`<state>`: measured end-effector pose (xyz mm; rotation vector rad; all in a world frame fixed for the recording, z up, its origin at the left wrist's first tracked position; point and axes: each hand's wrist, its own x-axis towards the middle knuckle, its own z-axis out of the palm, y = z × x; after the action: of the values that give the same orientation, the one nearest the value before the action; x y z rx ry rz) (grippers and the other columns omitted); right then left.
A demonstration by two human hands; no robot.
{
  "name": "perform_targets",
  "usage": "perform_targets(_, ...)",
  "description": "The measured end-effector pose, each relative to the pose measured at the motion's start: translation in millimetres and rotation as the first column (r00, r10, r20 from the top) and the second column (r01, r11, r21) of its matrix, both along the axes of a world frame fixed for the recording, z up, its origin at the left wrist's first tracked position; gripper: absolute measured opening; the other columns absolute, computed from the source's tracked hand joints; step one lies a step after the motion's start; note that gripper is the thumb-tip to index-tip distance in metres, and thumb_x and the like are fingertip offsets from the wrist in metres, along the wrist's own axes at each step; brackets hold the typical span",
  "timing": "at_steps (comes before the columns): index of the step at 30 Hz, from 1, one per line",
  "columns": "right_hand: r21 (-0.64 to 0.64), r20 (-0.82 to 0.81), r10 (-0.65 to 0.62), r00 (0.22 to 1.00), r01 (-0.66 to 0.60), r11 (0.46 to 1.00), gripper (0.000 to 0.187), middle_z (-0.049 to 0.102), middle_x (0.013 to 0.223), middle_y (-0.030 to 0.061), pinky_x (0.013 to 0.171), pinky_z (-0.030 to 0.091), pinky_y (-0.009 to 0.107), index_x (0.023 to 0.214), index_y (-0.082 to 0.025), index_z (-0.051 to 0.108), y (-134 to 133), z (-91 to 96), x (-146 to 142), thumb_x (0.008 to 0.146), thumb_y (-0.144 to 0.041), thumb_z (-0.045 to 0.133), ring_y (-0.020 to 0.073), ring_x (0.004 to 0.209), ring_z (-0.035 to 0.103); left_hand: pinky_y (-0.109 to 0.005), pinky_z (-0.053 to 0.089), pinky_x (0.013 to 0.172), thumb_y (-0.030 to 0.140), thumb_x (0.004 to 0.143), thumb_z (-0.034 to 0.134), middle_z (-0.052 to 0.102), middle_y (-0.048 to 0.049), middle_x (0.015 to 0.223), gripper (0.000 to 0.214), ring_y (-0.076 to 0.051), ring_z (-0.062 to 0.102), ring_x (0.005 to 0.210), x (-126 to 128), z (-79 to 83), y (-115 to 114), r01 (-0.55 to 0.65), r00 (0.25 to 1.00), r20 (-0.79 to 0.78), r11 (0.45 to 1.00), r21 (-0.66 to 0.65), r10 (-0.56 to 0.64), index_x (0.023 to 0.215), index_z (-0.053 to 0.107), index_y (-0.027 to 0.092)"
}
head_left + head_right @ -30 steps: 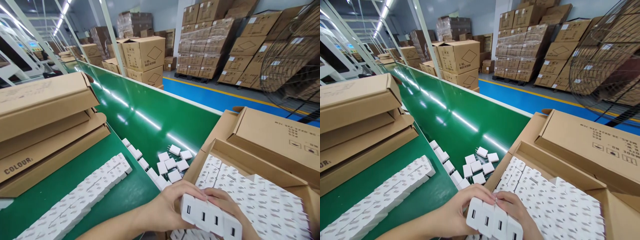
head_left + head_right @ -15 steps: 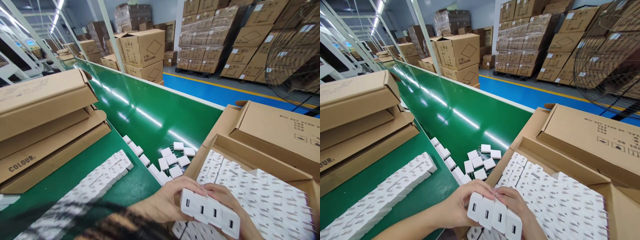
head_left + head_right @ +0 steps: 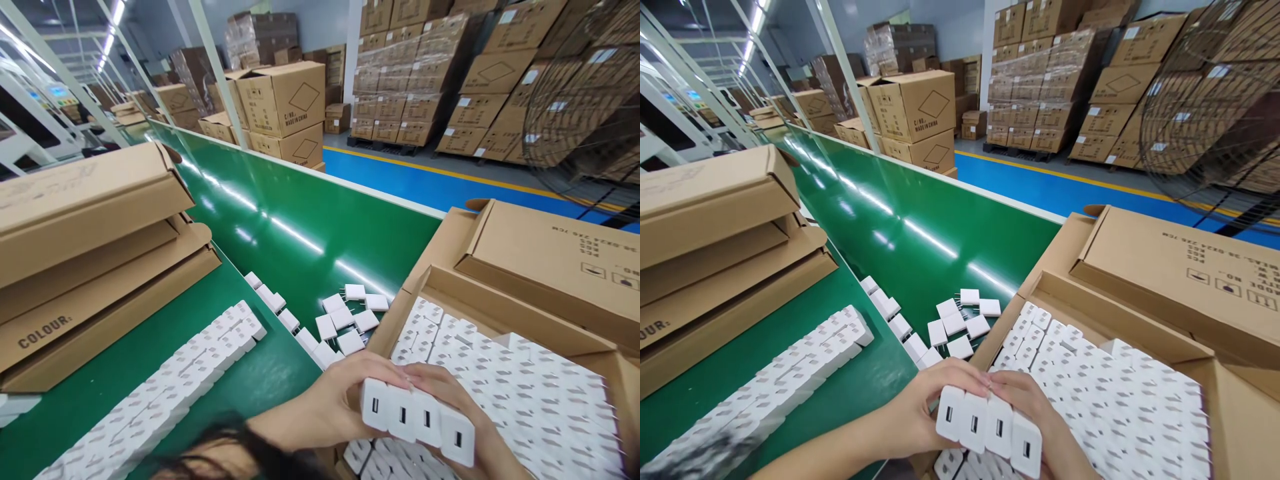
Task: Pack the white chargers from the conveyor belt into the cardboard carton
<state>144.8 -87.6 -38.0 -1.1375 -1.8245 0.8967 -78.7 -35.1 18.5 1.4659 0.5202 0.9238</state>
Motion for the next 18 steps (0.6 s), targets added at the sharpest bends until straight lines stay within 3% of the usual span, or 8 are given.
perform_targets(7,0.04,-0.043,0.109,0.993,-0.108,0.993,0.065,0.061,0.126,0.0063,0.095,0.056,0.048,0.14,-0.046,0.039,7,8.2,-1,0.082,-0.024,0.061,0.0345,0.122,0.056,-0.038,0.046,0.105,0.023,0.076,0.077,0.069,-0.0075,0.117,0.041,-0.025,0.061,0.115,3,-3.4,-4,-0.076,0.994,-0.057,0.969,0.236,0.092,0.114,0.065,0.027)
perform_targets(12,0.018,0.049,0.147,0.988,-0.148,0.989,0.059,0.057,0.133,0.0067,0.094,0.056,0.045,0.135,-0.045,0.039,18,17.7,10,0.085,-0.027,0.064,0.031,0.127,0.053,-0.038,0.048,0.098,0.028,0.076,0.076,0.067,-0.0105,0.117,0.039,-0.027,0.061,0.111,2,1.9,-9,-0.114,0.966,-0.206,0.975,0.192,0.154,0.113,0.062,0.022)
perform_targets(15,0.038,0.191,0.031,0.981,-0.039,0.999,0.046,0.055,0.138,0.0092,0.099,0.052,0.046,0.129,-0.037,0.043,36,37.1,33,0.088,-0.03,0.062,0.0306,0.131,0.049,-0.038,0.048,0.097,0.021,0.075,0.075,0.067,-0.0087,0.112,0.035,-0.027,0.061,0.109,6,15.8,0,-0.131,0.883,-0.441,0.987,0.098,0.161,0.108,0.062,0.019)
perform_targets(18,-0.016,0.383,-0.115,0.917,0.131,0.991,0.032,0.064,0.124,0.01,0.098,0.05,0.043,0.12,-0.028,0.049,63,60.6,67,0.091,-0.039,0.055,0.0296,0.118,0.06,-0.036,0.049,0.094,0.016,0.074,0.076,0.067,-0.0071,0.116,0.041,-0.027,0.063,0.108,24,31.0,23,-0.025,0.81,-0.579,0.993,0.119,0.09,0.112,0.061,0.019)
